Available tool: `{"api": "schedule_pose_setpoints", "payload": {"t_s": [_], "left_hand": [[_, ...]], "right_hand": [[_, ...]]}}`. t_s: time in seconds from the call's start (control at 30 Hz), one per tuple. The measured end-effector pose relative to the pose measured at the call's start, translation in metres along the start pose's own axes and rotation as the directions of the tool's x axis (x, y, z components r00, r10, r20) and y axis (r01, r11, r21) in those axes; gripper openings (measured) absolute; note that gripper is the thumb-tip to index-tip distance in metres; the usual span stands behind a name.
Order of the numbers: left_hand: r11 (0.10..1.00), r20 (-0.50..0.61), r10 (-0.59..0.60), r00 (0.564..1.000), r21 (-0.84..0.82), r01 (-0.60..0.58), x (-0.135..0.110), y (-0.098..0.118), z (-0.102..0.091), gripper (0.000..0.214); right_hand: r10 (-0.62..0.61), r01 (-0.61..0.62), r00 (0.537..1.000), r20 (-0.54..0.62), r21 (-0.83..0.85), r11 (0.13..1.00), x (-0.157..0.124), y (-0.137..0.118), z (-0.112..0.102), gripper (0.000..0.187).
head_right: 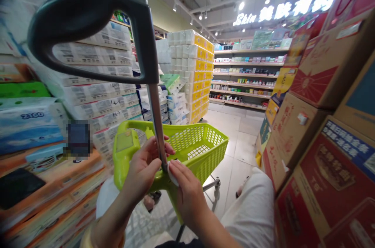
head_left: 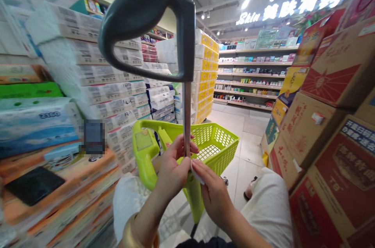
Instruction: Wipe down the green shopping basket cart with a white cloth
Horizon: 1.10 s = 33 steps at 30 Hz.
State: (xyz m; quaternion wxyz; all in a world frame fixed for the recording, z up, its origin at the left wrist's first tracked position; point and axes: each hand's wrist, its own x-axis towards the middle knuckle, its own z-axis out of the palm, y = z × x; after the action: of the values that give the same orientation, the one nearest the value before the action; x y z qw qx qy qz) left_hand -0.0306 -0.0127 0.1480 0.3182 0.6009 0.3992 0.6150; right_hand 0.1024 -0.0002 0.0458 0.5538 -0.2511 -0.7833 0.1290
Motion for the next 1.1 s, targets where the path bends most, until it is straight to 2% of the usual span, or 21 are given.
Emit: {"api": "schedule_pose_setpoints", "payload": {"t_s": [0.1,0.2,0.3,0.47,0.63,0.73,0.83,0.9,0.93,1.0,1.07,1.1], "left_hand": [[0.998,0.006,-0.036,0.999,-0.058,0.036,0.005,-0.002,-0.002,0.038],[0.994,0.014,-0.054,0.998,-0.095,0.055,0.01,-0.005,-0.006,0.038],[0.991,0.025,-0.055,0.998,-0.125,0.057,0.012,-0.007,-0.008,0.039],[0.989,0.029,-0.042,0.999,-0.142,0.046,0.014,-0.007,-0.015,0.039],[0.99,0.038,-0.037,0.999,-0.135,0.042,0.019,-0.006,-0.022,0.038],[0.996,0.008,-0.051,0.999,-0.07,0.052,0.021,-0.006,-0.025,0.037],[0.986,-0.033,-0.091,0.995,0.137,0.094,0.019,-0.008,-0.031,0.046],[0.903,-0.054,-0.109,0.993,0.411,0.121,0.015,-0.009,-0.036,0.048],[0.814,-0.053,-0.12,0.991,0.566,0.129,0.013,-0.009,-0.038,0.044],[0.573,-0.042,-0.168,0.985,0.809,0.133,0.009,-0.009,-0.041,0.031],[0.39,-0.036,-0.228,0.973,0.912,0.125,0.008,-0.009,-0.043,0.025],[0.352,-0.03,-0.249,0.968,0.928,0.119,0.008,-0.009,-0.044,0.025]], "right_hand": [[-0.003,0.007,0.999,0.038,-0.118,0.993,-0.002,0.015,-0.006,0.055],[0.04,-0.037,0.999,0.009,-0.182,0.983,-0.002,0.025,-0.005,0.057],[0.087,-0.088,0.996,-0.015,-0.177,0.98,0.001,0.023,0.002,0.058],[0.052,-0.048,0.998,0.022,-0.147,0.988,0.007,0.014,0.008,0.056],[0.093,-0.09,0.996,0.007,-0.182,0.979,0.009,0.016,0.009,0.059],[0.079,-0.074,0.997,0.023,-0.163,0.984,0.012,0.014,0.014,0.059],[0.068,-0.059,0.996,0.054,-0.156,0.986,0.013,0.014,0.017,0.058],[0.1,-0.089,0.994,0.049,-0.184,0.979,0.013,0.016,0.017,0.058],[0.116,-0.105,0.992,0.044,-0.199,0.974,0.014,0.016,0.017,0.058],[0.119,-0.105,0.991,0.056,-0.21,0.972,0.016,0.014,0.019,0.056],[0.088,-0.069,0.992,0.086,-0.201,0.977,0.019,0.01,0.023,0.052],[0.07,-0.049,0.993,0.099,-0.195,0.98,0.021,0.009,0.024,0.05]]}}
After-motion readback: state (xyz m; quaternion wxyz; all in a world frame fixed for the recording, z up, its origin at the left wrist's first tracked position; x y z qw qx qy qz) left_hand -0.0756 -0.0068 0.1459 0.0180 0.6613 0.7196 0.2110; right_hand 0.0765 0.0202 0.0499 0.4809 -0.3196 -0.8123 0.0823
